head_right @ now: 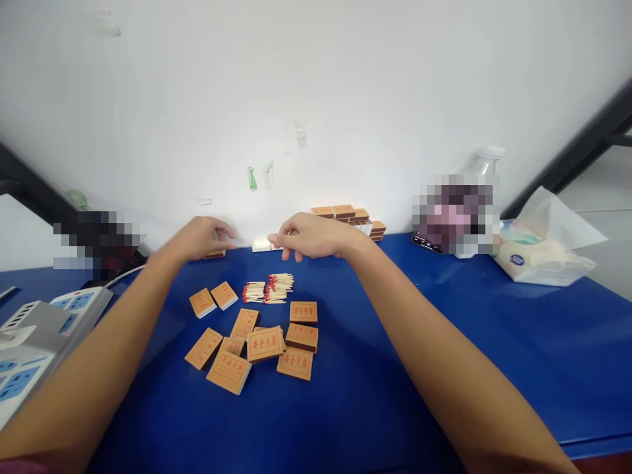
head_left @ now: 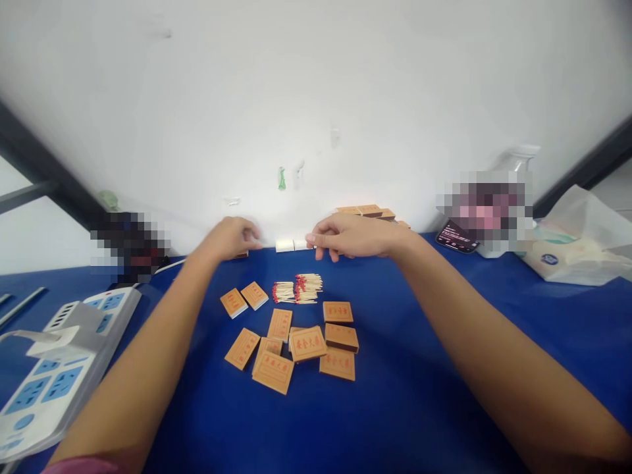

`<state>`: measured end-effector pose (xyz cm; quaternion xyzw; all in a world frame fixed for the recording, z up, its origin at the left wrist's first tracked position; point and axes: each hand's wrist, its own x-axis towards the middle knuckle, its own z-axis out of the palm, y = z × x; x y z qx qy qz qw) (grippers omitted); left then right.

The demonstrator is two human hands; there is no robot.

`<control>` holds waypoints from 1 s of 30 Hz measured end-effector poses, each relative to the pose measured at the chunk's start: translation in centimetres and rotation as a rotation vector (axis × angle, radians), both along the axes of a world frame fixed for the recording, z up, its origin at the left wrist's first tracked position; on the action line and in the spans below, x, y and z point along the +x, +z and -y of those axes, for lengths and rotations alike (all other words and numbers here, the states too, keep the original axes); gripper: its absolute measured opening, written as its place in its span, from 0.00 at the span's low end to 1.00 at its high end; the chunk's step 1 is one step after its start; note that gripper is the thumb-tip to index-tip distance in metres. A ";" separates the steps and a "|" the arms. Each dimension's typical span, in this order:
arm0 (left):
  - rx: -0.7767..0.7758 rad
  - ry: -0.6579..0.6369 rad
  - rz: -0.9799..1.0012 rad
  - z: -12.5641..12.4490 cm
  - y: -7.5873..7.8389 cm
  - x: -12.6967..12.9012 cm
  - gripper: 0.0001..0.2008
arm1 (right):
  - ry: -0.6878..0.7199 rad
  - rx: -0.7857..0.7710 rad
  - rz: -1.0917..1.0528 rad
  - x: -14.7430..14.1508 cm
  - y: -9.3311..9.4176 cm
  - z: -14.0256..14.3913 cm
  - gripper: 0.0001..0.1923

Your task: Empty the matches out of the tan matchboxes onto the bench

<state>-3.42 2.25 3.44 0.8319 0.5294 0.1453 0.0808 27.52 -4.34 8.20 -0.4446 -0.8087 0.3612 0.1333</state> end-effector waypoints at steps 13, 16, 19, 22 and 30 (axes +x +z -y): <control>-0.158 0.174 -0.407 -0.7 -0.4 -3.3 0.23 | 0.122 -0.077 0.088 -0.2 -0.2 0.1 0.22; -0.191 0.168 -0.406 -0.4 -0.4 -2.7 0.17 | 0.117 -0.073 0.095 0.0 -0.2 0.1 0.21; -0.194 0.148 -0.333 0.4 0.0 -2.3 0.15 | 0.100 -0.066 0.072 -0.4 -0.4 0.2 0.18; -0.166 0.101 -0.184 1.7 1.0 -1.3 0.19 | 0.015 -0.039 -0.043 -1.6 -1.4 0.2 0.14; 0.033 -0.175 0.020 5.2 1.7 4.6 0.13 | -0.377 -0.191 -0.416 -5.5 -6.0 -0.7 0.19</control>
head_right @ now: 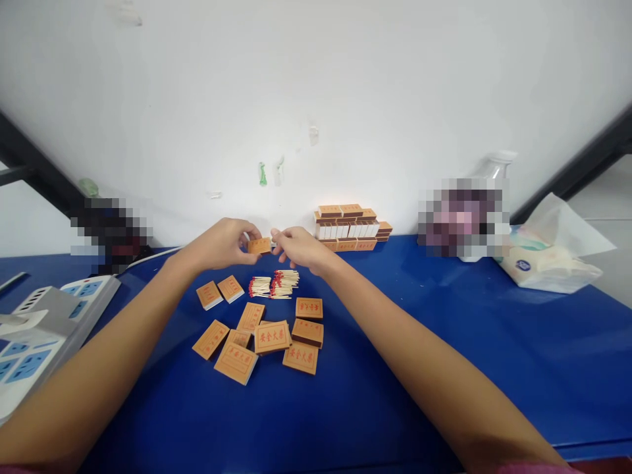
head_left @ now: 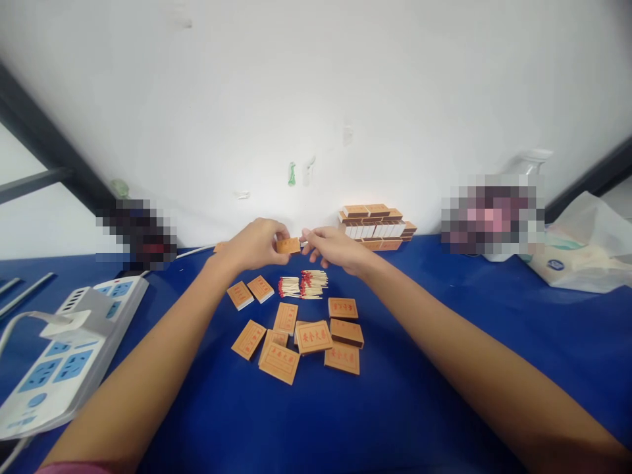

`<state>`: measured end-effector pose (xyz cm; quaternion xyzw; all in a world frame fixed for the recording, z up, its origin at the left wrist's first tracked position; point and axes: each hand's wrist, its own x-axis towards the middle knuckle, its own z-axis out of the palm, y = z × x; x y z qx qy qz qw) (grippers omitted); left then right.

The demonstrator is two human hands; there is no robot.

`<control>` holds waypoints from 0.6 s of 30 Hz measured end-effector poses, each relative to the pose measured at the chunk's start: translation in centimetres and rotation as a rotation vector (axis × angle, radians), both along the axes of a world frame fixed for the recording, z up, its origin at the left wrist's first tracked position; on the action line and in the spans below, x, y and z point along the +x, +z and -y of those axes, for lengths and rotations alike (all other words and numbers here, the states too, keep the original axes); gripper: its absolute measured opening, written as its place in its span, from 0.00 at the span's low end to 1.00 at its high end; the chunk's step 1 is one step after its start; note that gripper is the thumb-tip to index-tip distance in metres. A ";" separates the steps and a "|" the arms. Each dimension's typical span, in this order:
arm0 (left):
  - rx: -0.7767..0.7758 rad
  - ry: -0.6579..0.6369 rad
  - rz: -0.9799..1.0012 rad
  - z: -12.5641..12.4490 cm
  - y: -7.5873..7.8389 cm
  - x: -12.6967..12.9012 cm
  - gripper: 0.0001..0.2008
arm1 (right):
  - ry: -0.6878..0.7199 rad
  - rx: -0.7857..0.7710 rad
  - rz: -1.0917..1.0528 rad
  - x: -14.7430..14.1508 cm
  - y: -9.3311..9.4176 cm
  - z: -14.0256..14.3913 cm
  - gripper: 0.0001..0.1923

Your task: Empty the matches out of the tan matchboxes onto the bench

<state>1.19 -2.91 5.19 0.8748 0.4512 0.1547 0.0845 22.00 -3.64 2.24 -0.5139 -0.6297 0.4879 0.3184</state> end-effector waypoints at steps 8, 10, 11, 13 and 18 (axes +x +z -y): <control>0.147 -0.015 0.039 0.0 -0.4 0.0 0.13 | -0.141 0.012 -0.059 -0.4 0.0 0.7 0.16; 0.161 -0.021 0.043 0.1 -0.3 0.0 0.12 | -0.067 -0.009 -0.077 -0.6 -0.2 0.8 0.19; 0.163 -0.029 0.038 0.2 -0.3 0.1 0.12 | -0.045 -0.016 -0.076 -0.7 -0.4 0.8 0.21; 0.173 -0.032 0.015 0.2 -0.4 0.2 0.11 | -0.087 0.002 -0.076 -0.8 -0.5 0.8 0.19; 0.210 0.007 -0.027 0.1 -0.6 0.2 0.12 | -0.170 0.049 -0.135 -0.9 -0.3 1.0 0.13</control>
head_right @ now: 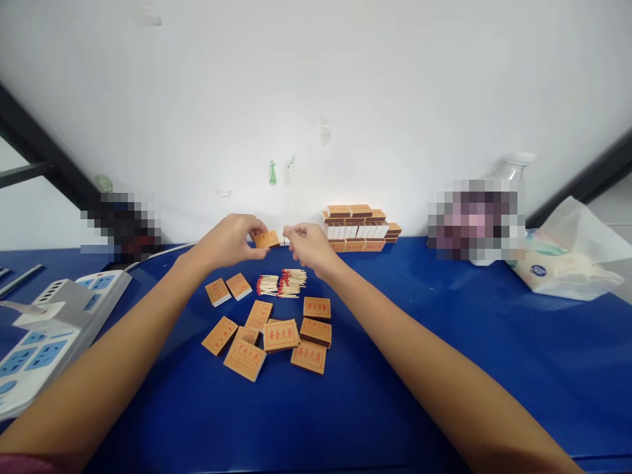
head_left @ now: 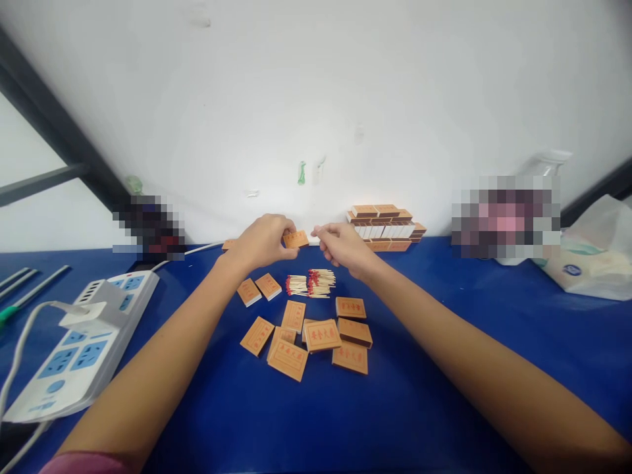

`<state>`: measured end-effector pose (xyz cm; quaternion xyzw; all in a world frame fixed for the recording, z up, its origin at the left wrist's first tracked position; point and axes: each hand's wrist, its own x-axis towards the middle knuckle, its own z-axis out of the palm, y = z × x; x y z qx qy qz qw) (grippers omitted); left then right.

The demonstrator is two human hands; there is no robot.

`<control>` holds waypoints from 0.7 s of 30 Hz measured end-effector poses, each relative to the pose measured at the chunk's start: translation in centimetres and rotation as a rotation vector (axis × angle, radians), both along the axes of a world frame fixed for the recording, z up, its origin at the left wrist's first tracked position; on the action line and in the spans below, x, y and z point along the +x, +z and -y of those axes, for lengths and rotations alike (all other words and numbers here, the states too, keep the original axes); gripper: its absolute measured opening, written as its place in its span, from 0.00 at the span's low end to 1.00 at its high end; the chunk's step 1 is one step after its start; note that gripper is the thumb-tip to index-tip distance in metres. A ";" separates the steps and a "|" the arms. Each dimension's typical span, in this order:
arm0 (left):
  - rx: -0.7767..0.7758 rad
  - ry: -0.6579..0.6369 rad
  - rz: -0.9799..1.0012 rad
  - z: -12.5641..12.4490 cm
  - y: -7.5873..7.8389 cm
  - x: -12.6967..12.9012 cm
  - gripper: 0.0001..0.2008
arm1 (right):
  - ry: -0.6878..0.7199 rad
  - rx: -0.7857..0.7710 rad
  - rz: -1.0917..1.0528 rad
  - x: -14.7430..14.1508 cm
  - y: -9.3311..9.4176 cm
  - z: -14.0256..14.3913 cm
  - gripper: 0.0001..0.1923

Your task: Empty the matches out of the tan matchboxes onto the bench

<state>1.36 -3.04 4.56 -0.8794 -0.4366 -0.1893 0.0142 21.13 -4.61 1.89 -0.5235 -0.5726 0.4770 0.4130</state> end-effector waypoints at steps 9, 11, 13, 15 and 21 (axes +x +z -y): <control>-0.075 -0.033 0.013 -0.2 -0.1 -0.1 0.12 | 0.066 -0.078 0.027 0.0 0.2 0.4 0.18; -0.102 -0.044 0.016 -0.3 -0.2 -0.2 0.15 | 0.059 -0.086 0.044 0.2 0.1 0.2 0.18; -0.131 -0.053 0.017 -0.4 -0.3 -0.3 0.17 | 0.047 -0.090 0.048 0.3 -0.2 -0.1 0.19; -0.166 -0.053 0.026 -0.6 -0.4 -0.5 0.18 | 0.034 -0.092 0.048 0.5 -0.5 -0.4 0.19; -0.214 -0.005 0.024 -1.3 -0.5 -1.8 0.19 | -0.011 -0.075 0.060 1.2 -1.1 -1.3 0.17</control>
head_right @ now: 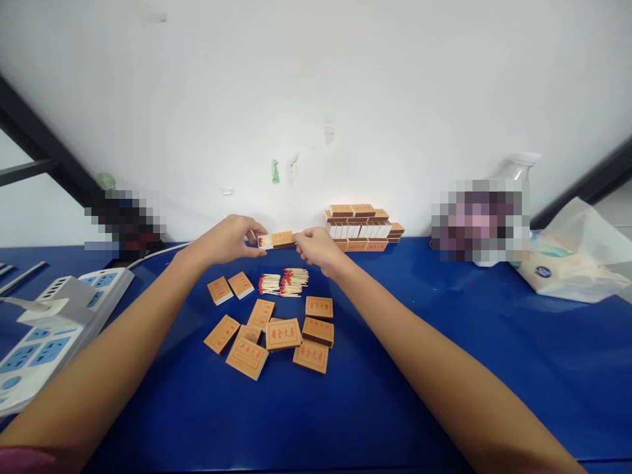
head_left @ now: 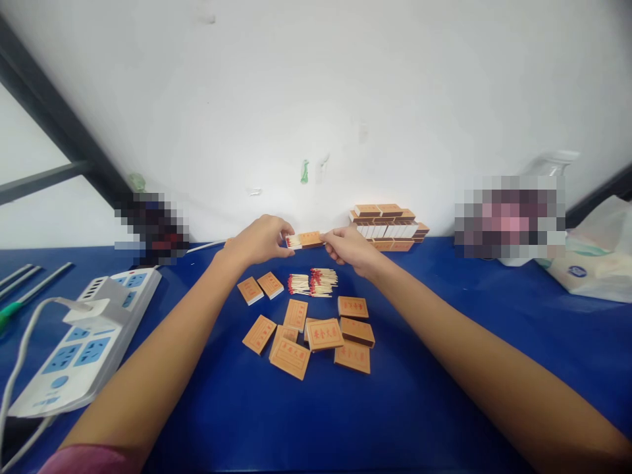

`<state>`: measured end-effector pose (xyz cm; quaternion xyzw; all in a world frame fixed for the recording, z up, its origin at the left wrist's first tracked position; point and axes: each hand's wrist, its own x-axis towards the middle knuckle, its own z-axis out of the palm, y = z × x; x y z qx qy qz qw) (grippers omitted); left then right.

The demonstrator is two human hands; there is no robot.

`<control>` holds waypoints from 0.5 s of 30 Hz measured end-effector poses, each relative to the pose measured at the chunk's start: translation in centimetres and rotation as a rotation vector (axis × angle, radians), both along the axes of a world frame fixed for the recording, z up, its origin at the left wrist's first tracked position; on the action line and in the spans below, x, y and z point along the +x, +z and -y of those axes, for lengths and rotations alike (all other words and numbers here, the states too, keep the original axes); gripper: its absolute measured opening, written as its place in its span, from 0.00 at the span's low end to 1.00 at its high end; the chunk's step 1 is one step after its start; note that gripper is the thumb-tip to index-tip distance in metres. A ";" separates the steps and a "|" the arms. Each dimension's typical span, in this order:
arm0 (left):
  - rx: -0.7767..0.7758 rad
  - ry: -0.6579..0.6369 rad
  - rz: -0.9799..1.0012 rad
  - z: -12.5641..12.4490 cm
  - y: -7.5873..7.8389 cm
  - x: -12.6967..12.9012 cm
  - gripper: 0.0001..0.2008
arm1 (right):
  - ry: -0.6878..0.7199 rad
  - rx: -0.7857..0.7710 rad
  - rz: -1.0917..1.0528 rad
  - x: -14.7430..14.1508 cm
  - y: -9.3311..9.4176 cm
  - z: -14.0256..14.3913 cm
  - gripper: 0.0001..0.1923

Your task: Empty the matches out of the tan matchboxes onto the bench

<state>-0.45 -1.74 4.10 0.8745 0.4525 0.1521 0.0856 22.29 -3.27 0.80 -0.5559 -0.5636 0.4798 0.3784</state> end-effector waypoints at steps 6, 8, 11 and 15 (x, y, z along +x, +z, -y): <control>-0.068 0.031 0.034 -0.1 -0.3 -0.6 0.25 | 0.015 -0.017 0.031 0.3 -0.4 -0.3 0.19; -0.124 0.033 0.027 0.1 -0.4 -0.5 0.33 | 0.042 -0.039 0.041 0.2 -0.6 -0.2 0.20; -0.196 0.036 0.002 0.4 -0.3 -0.3 0.30 | 0.059 -0.066 0.047 0.0 -1.0 -0.1 0.20; -0.240 0.010 0.021 0.7 -0.2 0.1 0.23 | 0.081 -0.086 0.020 -0.1 -1.4 -0.3 0.18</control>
